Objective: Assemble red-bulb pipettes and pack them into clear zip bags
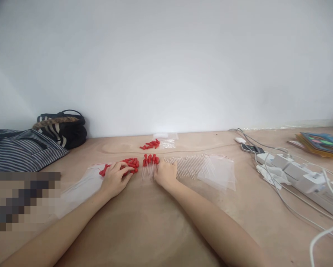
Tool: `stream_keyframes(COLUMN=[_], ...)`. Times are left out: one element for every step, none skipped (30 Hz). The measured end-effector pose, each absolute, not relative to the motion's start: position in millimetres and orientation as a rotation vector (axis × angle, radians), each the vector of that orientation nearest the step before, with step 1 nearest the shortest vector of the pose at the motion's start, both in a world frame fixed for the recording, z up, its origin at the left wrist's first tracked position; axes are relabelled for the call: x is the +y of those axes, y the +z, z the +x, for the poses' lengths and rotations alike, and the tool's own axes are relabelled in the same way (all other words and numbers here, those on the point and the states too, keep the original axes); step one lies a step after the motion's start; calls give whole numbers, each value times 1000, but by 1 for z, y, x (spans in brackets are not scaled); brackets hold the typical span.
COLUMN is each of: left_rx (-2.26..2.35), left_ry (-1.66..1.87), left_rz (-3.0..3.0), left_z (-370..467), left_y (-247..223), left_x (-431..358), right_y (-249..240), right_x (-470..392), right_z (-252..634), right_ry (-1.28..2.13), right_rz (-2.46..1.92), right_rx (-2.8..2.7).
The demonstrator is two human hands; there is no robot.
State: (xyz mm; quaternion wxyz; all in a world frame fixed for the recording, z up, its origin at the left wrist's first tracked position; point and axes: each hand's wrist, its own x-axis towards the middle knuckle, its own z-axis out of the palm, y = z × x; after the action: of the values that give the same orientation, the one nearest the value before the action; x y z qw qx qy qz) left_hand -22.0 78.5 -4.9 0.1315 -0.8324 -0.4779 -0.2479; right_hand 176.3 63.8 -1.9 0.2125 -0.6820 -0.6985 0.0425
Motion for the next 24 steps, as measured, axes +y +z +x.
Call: stream_keyframes(left_rx=[-1377, -1363, -1346, -1325, -1303, -1286, -1274, -1266, -1262, -1267, -1284, -1311, -1343, -1377, -1395, -1386, -1360, -1329, -1306, -1295, -1297, -1309, -1323, -1336], left_ry=[-715, -715, -723, -743, -782, -841, -914, -990, -1060, -1119, -1160, -1179, -1181, -1173, -1155, -1145, -1142, -1143, -1148, -1145, -1130, -1113, -1091, -1070], left_rz=[-2426, -2439, -2454, -2472, -2487, -2493, -2495, -2501, -2515, -2538, -2573, -2622, -2683, -2749, -2830, -2920, -3001, -3067, -3113, -3143, -3162, -3170, -3172, -3170], left_z=[-23, -24, -25, -26, -26, -26, -25, -24, -23, -21, -19, -17, -14, -10, -7, -3, 0, 4, 7, 9, 11, 13, 14, 15], left_y=[-5, -5, -4, -4, -4, -4, -4, -4, -3, -3, -2, -2, 0, 1, 2, 3, 4, 4, 5, 5, 4, 4, 3, 3], left_x=[80, 81, 82, 84, 84, 85, 85, 84, 82, 79, 75, 71, 65, 59, 53, 48, 43, 38, 35, 33, 32, 31, 31, 31], right_y=[-3, -3, -3, -3, -2, 0, 1, 3, 5, 6, 7, 8, 8, 9, 9, 9, 10, 10, 11, 12, 13, 15, 17, 19], right_x=[64, 64, 65, 65, 66, 66, 67, 68, 69, 70, 70, 71, 71, 71, 72, 72, 73, 73, 74, 75, 76, 77, 78, 79], right_z=[177, 179, 181, 184, 187, 190, 193, 197, 199, 201, 202, 202, 201, 200, 198, 196, 194, 192, 190, 188, 186, 184, 183, 182], right_ry=[114, 110, 106, 102, 97, 93, 89, 86, 86, 89, 94, 102, 109, 115, 120, 125, 130, 134, 138, 144, 151, 162, 179, 201], right_rz=[-1893, -1896, -1901, -1913, -1931, -1951, -1973, -1995, -2014, -2031, -2044, -2057, -2069, -2080, -2094, -2110, -2128, -2146, -2163, -2176, -2185, -2191, -2194, -2197], right_rx=[-1943, -1946, -1949, -1954, -1959, -1964, -1968, -1970, -1971, -1971, -1972, -1976, -1982, -1988, -1992, -1995, -1997, -1999, -2002, -2009, -2020, -2036, -2056, -2080])
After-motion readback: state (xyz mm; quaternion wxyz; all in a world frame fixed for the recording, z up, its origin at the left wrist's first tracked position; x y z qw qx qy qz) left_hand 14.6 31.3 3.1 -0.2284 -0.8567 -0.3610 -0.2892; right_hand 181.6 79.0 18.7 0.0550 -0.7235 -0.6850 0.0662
